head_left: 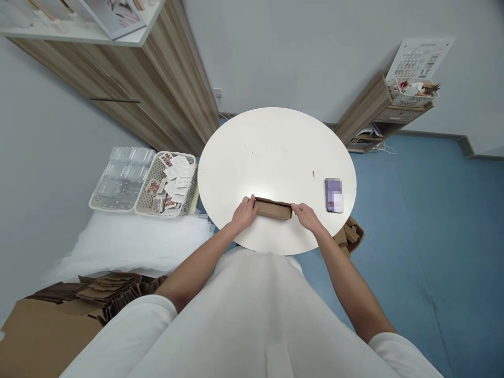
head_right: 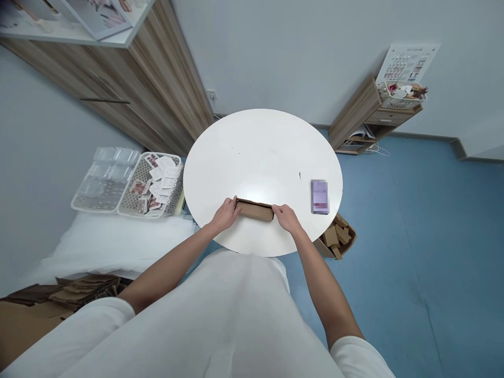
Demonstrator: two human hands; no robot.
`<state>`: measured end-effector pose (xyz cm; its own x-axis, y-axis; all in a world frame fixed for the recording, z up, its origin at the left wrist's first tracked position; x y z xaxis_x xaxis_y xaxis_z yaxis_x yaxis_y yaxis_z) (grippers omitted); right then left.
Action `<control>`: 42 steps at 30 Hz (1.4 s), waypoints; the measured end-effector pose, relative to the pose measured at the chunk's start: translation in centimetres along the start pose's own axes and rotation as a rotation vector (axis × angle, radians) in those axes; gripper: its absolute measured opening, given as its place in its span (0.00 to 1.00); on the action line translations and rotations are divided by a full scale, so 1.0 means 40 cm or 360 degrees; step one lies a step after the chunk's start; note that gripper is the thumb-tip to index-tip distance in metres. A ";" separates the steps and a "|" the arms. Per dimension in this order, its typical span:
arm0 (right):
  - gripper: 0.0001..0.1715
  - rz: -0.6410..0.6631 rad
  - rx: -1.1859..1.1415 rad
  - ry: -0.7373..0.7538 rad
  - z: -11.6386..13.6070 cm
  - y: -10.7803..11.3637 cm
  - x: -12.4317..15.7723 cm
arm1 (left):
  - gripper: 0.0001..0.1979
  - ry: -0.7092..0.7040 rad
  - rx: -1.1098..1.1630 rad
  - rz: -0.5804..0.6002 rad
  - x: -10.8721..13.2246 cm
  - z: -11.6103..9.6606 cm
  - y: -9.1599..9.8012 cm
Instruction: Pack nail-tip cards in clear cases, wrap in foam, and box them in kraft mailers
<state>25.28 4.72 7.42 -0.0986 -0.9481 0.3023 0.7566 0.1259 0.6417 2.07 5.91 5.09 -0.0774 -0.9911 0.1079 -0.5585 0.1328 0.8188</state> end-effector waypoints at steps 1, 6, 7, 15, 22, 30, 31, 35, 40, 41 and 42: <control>0.28 0.0022 -0.0032 -0.0071 0.001 0.002 0.000 | 0.23 -0.0020 0.0007 -0.0011 0.001 -0.001 0.000; 0.27 0.0083 -0.0220 -0.0209 0.004 0.005 0.001 | 0.26 -0.0177 0.0189 -0.0054 0.002 0.001 0.006; 0.27 0.0084 -0.0246 -0.0211 0.004 0.004 0.001 | 0.25 -0.0211 0.0241 -0.0067 0.001 0.002 0.008; 0.23 0.0127 -0.0439 -0.0163 0.005 -0.004 0.018 | 0.24 -0.0293 0.0445 -0.0091 -0.005 0.018 0.017; 0.21 0.0110 -0.0501 -0.0174 0.002 -0.008 0.020 | 0.22 -0.0294 0.0407 -0.0109 -0.010 0.019 0.022; 0.21 0.0099 -0.0497 -0.0171 0.002 -0.008 0.021 | 0.21 -0.0279 0.0435 -0.0091 -0.011 0.015 0.024; 0.21 0.0100 -0.0501 -0.0170 0.003 -0.008 0.021 | 0.21 -0.0273 0.0435 -0.0085 -0.011 0.014 0.024; 0.21 0.0090 -0.0514 -0.0254 -0.003 -0.007 0.022 | 0.22 -0.0261 0.0454 -0.0074 -0.009 0.009 0.033; 0.27 0.0080 -0.0563 -0.0406 -0.023 -0.009 0.024 | 0.20 -0.0084 0.0574 -0.0050 -0.006 0.007 0.045; 0.27 0.0089 -0.0575 -0.0419 -0.026 -0.011 0.025 | 0.19 -0.0021 0.0614 -0.0051 -0.006 0.009 0.045; 0.27 0.0098 -0.0588 -0.0433 -0.029 -0.012 0.027 | 0.20 0.0042 0.0655 -0.0047 -0.007 0.012 0.044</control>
Point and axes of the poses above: each hand's wrist, its own x-axis away from the middle knuckle, its own y-axis out of the back of the hand, z = x × y, the point moved 4 cm from there along -x, towards the middle knuckle, and after that the axes turned 13 degrees about -z, right-handed, at the moved point
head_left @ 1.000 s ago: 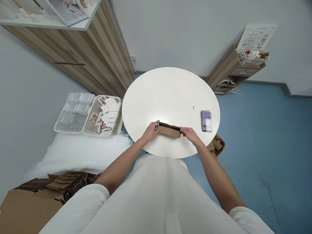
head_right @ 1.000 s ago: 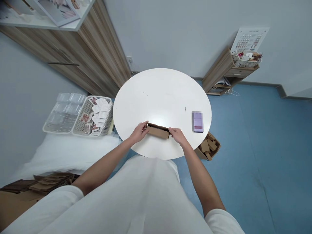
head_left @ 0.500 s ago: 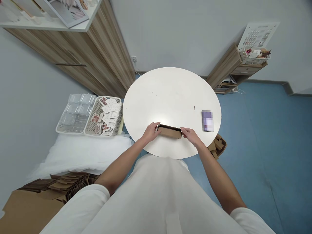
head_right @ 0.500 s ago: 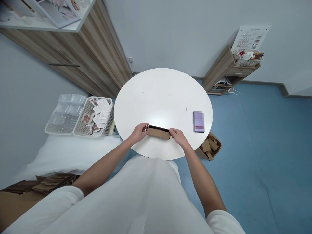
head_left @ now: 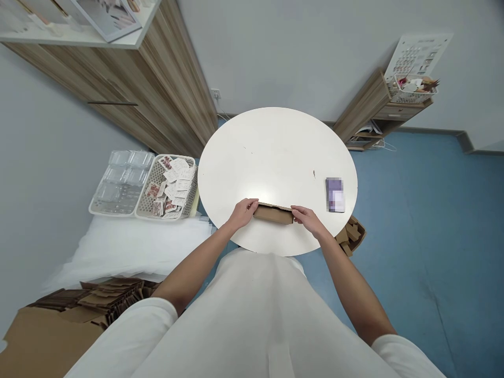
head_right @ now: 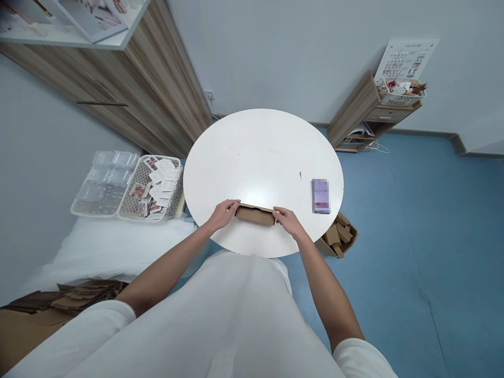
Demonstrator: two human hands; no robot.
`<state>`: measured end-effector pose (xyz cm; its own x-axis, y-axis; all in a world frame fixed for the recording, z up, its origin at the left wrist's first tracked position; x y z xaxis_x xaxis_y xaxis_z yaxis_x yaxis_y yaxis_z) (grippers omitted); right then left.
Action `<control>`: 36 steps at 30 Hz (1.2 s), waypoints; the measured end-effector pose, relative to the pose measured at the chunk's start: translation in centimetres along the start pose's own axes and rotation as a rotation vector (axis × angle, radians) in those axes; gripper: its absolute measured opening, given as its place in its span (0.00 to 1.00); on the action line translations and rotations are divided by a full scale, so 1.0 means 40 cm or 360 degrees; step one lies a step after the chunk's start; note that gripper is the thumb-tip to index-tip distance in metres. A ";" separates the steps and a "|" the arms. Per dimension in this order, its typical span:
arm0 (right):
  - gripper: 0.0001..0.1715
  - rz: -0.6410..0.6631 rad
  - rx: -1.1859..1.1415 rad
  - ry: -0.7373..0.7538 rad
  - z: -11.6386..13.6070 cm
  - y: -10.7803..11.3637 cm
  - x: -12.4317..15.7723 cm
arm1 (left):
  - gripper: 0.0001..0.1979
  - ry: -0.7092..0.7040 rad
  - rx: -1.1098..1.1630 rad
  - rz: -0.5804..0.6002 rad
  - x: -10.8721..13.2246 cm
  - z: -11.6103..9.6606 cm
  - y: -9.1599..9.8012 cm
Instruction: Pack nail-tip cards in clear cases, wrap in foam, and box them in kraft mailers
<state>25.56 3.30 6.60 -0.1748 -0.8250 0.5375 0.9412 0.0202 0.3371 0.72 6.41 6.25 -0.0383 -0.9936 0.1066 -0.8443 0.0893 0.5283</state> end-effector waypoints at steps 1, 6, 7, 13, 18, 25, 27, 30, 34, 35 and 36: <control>0.27 0.0008 -0.0016 -0.0015 -0.004 -0.001 0.001 | 0.20 0.0063 0.0043 -0.0002 0.000 0.003 -0.001; 0.26 0.0039 -0.0107 -0.0081 -0.017 -0.007 0.011 | 0.21 0.0363 0.0353 0.0067 0.000 0.025 -0.016; 0.25 0.0034 -0.0112 -0.0095 -0.020 -0.008 0.013 | 0.21 0.0409 0.0406 0.0084 0.000 0.029 -0.019; 0.25 -0.0011 -0.0020 -0.0116 -0.046 -0.020 0.021 | 0.22 0.0450 0.0353 0.0182 0.011 0.066 -0.025; 0.26 0.0013 0.0016 -0.0103 -0.064 -0.030 0.026 | 0.24 0.0416 0.0303 0.0272 0.023 0.087 -0.027; 0.25 0.0004 -0.0103 -0.0174 -0.067 -0.033 0.022 | 0.26 0.0534 0.0280 0.0375 0.022 0.089 -0.028; 0.25 0.0005 -0.0155 -0.0188 -0.068 -0.036 0.022 | 0.26 0.0574 0.0287 0.0388 0.024 0.090 -0.031; 0.26 -0.0007 -0.0212 -0.0190 -0.070 -0.044 0.022 | 0.24 0.0566 0.0285 0.0329 0.026 0.089 -0.035; 0.26 -0.0085 -0.0230 -0.0142 -0.069 -0.050 0.023 | 0.21 0.0503 0.0214 0.0217 0.026 0.079 -0.037; 0.26 -0.0109 -0.0239 -0.0111 -0.066 -0.050 0.023 | 0.21 0.0483 0.0198 0.0196 0.026 0.074 -0.037; 0.26 -0.0136 -0.0254 -0.0073 -0.063 -0.050 0.023 | 0.20 0.0460 0.0192 0.0175 0.025 0.069 -0.037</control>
Point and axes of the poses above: each hand's wrist, its own x-axis away from the middle knuckle, its own y-axis out of the back of the hand, z = x × y, the point moved 4 cm from there along -x, towards the middle knuckle, and after that the axes turned 13 degrees about -z, right-handed, at the moved point
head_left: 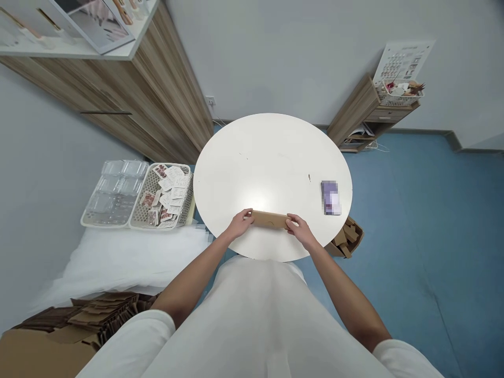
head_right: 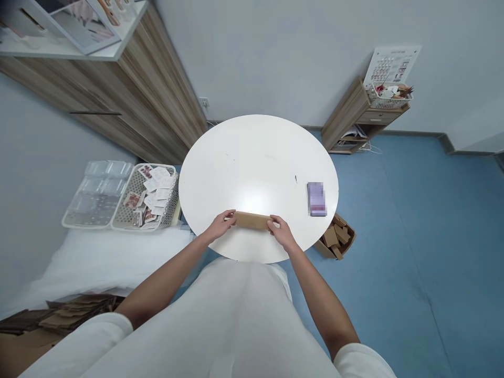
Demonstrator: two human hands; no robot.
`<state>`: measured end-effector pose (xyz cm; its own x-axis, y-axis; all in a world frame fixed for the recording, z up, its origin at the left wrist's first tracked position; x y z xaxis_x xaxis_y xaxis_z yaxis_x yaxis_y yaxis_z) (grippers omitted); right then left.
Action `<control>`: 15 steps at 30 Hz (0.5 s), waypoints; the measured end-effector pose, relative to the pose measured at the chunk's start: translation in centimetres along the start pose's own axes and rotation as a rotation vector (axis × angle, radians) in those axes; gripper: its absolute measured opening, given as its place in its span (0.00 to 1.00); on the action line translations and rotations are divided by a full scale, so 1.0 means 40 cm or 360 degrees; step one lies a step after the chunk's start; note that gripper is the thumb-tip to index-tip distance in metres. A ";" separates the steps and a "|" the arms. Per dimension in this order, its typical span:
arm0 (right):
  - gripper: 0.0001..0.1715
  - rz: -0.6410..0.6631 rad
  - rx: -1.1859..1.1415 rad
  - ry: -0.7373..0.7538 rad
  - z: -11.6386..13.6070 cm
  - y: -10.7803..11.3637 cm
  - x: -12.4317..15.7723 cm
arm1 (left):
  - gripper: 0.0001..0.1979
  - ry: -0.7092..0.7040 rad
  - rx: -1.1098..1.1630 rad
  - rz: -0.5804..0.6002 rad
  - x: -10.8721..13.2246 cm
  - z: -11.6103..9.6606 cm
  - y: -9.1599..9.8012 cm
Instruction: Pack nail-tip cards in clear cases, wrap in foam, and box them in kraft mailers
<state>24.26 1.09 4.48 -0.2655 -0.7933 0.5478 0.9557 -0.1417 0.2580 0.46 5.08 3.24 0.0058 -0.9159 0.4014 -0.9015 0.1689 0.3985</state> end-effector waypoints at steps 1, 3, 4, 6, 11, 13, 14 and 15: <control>0.26 -0.0026 -0.0022 0.0041 0.003 0.000 -0.001 | 0.20 -0.0022 0.0010 -0.0021 0.001 -0.005 -0.001; 0.25 -0.0082 -0.0064 0.0099 0.007 0.000 -0.003 | 0.20 -0.0061 0.0069 -0.0039 0.006 -0.013 -0.005; 0.24 -0.0104 -0.0087 0.0109 0.005 0.000 -0.005 | 0.20 -0.0072 0.0108 -0.0041 0.008 -0.014 -0.008; 0.24 -0.0147 -0.0128 0.0106 -0.003 -0.003 -0.009 | 0.20 -0.0051 0.0172 -0.0063 0.012 -0.007 -0.018; 0.21 -0.0209 -0.0205 0.0156 -0.039 -0.021 -0.017 | 0.23 0.0128 0.0312 -0.0257 0.010 0.052 -0.048; 0.22 -0.0214 -0.0237 0.0187 -0.055 -0.030 -0.020 | 0.23 0.0131 0.0335 -0.0307 0.006 0.073 -0.059; 0.23 -0.0226 -0.0231 0.0198 -0.063 -0.033 -0.023 | 0.24 0.0119 0.0323 -0.0326 0.004 0.080 -0.063; 0.24 -0.0247 -0.0211 0.0206 -0.070 -0.035 -0.026 | 0.25 0.0105 0.0296 -0.0343 0.003 0.086 -0.067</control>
<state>23.56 0.46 1.34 -0.4001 -0.8242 0.4008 0.9153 -0.3374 0.2198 1.38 3.27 -0.60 0.2283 -0.8967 0.3793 -0.9403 -0.1020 0.3247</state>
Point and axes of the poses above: each hand's wrist, its own x-axis away from the middle knuckle, its own y-axis out of the back of the hand, z = x × y, the point moved 4 cm from there along -x, towards the middle knuckle, and after that the axes turned 13 degrees about -z, right-handed, at the moved point
